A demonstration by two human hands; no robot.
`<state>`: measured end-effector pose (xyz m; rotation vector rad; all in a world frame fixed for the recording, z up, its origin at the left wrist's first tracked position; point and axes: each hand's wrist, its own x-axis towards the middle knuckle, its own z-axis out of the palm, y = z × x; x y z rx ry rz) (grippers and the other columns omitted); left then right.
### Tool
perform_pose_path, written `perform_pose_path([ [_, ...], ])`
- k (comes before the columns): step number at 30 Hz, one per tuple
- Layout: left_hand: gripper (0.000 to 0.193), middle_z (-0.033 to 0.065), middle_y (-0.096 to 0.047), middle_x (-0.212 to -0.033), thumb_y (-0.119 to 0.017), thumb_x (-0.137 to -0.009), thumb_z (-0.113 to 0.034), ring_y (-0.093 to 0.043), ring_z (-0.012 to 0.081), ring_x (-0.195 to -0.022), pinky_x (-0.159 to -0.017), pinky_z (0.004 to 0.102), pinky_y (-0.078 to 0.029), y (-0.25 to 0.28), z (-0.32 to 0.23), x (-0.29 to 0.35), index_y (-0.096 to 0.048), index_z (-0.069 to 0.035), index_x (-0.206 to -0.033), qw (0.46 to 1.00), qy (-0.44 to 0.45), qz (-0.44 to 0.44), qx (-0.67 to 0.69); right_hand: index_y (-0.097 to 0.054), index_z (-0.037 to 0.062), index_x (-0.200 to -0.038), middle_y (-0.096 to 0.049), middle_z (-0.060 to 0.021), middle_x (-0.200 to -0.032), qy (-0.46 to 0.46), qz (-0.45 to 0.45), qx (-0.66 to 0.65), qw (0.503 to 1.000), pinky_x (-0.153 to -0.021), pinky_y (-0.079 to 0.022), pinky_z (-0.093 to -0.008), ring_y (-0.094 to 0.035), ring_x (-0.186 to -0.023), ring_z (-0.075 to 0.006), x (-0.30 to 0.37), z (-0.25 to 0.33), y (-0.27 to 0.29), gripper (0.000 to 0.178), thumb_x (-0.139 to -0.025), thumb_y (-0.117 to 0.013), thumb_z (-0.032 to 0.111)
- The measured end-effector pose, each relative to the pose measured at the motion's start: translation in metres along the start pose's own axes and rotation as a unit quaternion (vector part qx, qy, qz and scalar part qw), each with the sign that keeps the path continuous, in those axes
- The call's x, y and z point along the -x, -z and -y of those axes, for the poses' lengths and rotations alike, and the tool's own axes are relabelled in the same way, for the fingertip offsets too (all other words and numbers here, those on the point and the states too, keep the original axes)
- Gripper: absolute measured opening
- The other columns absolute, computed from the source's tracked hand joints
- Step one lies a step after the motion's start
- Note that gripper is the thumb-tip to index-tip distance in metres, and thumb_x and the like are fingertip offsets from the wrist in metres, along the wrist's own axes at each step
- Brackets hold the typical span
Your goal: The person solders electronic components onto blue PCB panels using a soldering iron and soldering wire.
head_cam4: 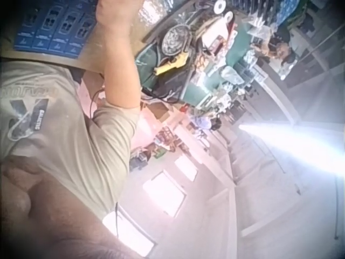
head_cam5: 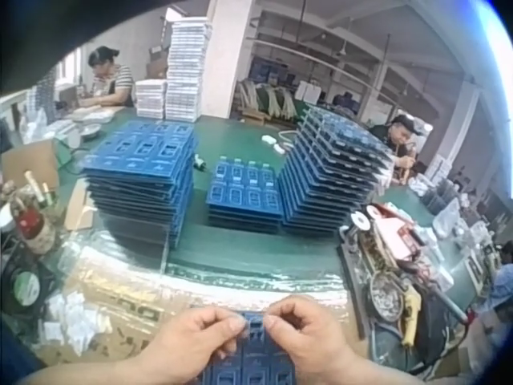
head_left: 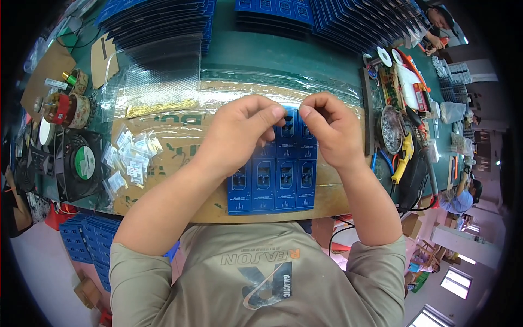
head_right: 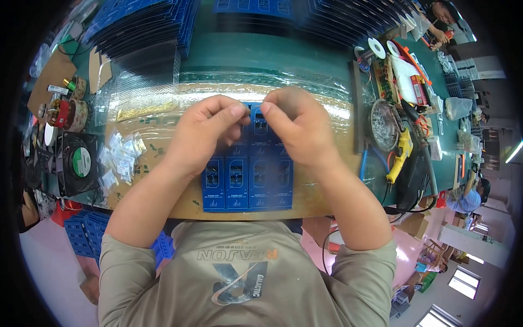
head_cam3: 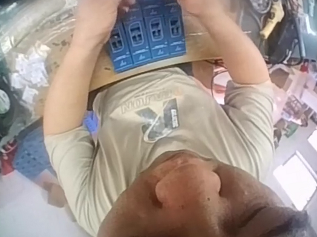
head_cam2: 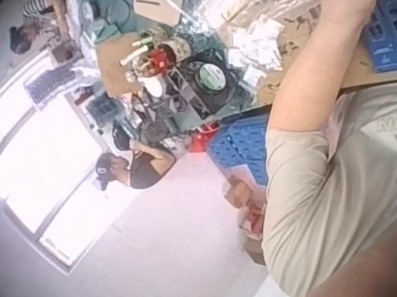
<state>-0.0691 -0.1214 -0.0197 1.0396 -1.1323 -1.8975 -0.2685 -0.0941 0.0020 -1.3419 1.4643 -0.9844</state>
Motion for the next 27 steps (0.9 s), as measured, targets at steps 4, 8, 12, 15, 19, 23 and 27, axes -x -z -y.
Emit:
perform_pose_path([
  [4, 0.02, 0.003, -0.07, -0.089, -0.068, -0.1, -0.025, -0.062, 0.0081, -0.074, -0.066, 0.0224, -0.05, 0.0013, -0.0003, -0.0016, -0.068, -0.006, -0.105, 0.999, -0.01, -0.019, 0.038, -0.072, 0.0029, -0.097, -0.069, -0.0103, -0.09, 0.008, 0.017, 0.19, 0.982, -0.075, -0.052, -0.0335, -0.066, -0.08, -0.0199, -0.0063, -0.0101, 0.0113, 0.02, -0.09, -0.071, 0.022],
  [8, 0.021, 0.003, -0.069, -0.087, -0.069, -0.1, -0.025, -0.063, 0.009, -0.074, -0.066, 0.023, -0.051, 0.0014, 0.0, -0.0017, -0.068, -0.005, -0.104, 0.998, -0.002, -0.021, 0.053, -0.07, 0.0001, -0.093, -0.063, -0.0041, -0.083, 0.02, 0.044, 0.258, 0.965, -0.065, -0.047, -0.0261, -0.057, -0.071, -0.0105, -0.0059, -0.0151, 0.0101, 0.015, -0.09, -0.072, 0.015],
  [12, 0.02, 0.0031, -0.069, -0.086, -0.069, -0.099, -0.024, -0.063, 0.0097, -0.073, -0.066, 0.0232, -0.051, 0.003, -0.0002, -0.0026, -0.067, -0.005, -0.104, 0.998, 0.004, -0.012, 0.066, -0.07, -0.0005, -0.094, -0.064, -0.0056, -0.084, 0.02, 0.054, 0.254, 0.965, -0.065, -0.047, -0.0274, -0.058, -0.07, -0.0128, -0.0073, -0.0149, 0.0103, 0.017, -0.09, -0.072, 0.016],
  [15, 0.02, 0.0029, -0.069, -0.087, -0.07, -0.099, -0.023, -0.064, 0.0094, -0.074, -0.067, 0.0234, -0.051, 0.0032, 0.0006, -0.0025, -0.068, -0.004, -0.104, 0.998, 0.004, -0.015, 0.066, -0.07, 0.0004, -0.095, -0.064, -0.0068, -0.085, 0.024, 0.052, 0.271, 0.961, -0.065, -0.048, -0.0285, -0.06, -0.071, -0.0144, -0.0071, -0.0122, 0.0081, 0.016, -0.09, -0.072, 0.016],
  [19, 0.02, 0.0029, -0.069, -0.088, -0.072, -0.098, -0.022, -0.064, 0.0099, -0.075, -0.069, 0.0237, -0.052, 0.0031, 0.0008, -0.0028, -0.068, -0.004, -0.106, 0.997, 0.002, -0.022, 0.067, -0.072, 0.0071, -0.093, -0.069, -0.0119, -0.091, 0.063, 0.052, 0.334, 0.939, -0.073, -0.054, -0.0404, -0.068, -0.081, -0.0303, -0.0029, -0.0102, 0.005, 0.016, -0.089, -0.069, 0.022],
  [23, 0.022, 0.0028, -0.069, -0.09, -0.073, -0.097, -0.021, -0.064, 0.0099, -0.077, -0.071, 0.0239, -0.052, 0.0019, -0.0009, -0.0018, -0.068, -0.003, -0.108, 0.998, 0.002, -0.027, 0.061, -0.072, 0.0085, -0.093, -0.067, -0.0121, -0.092, 0.102, 0.046, 0.366, 0.924, -0.074, -0.054, -0.0425, -0.068, -0.084, -0.0328, -0.003, -0.0113, 0.0045, 0.013, -0.089, -0.068, 0.021],
  [27, 0.024, 0.0032, -0.069, -0.093, -0.073, -0.096, -0.02, -0.065, 0.011, -0.081, -0.074, 0.0248, -0.053, 0.0035, 0.0003, -0.0021, -0.068, -0.003, -0.112, 0.998, -0.011, -0.006, 0.054, -0.072, 0.0086, -0.093, -0.068, -0.0122, -0.093, 0.127, 0.05, 0.378, 0.916, -0.075, -0.054, -0.0421, -0.068, -0.085, -0.0327, -0.0033, -0.0123, 0.004, 0.014, -0.089, -0.069, 0.022],
])
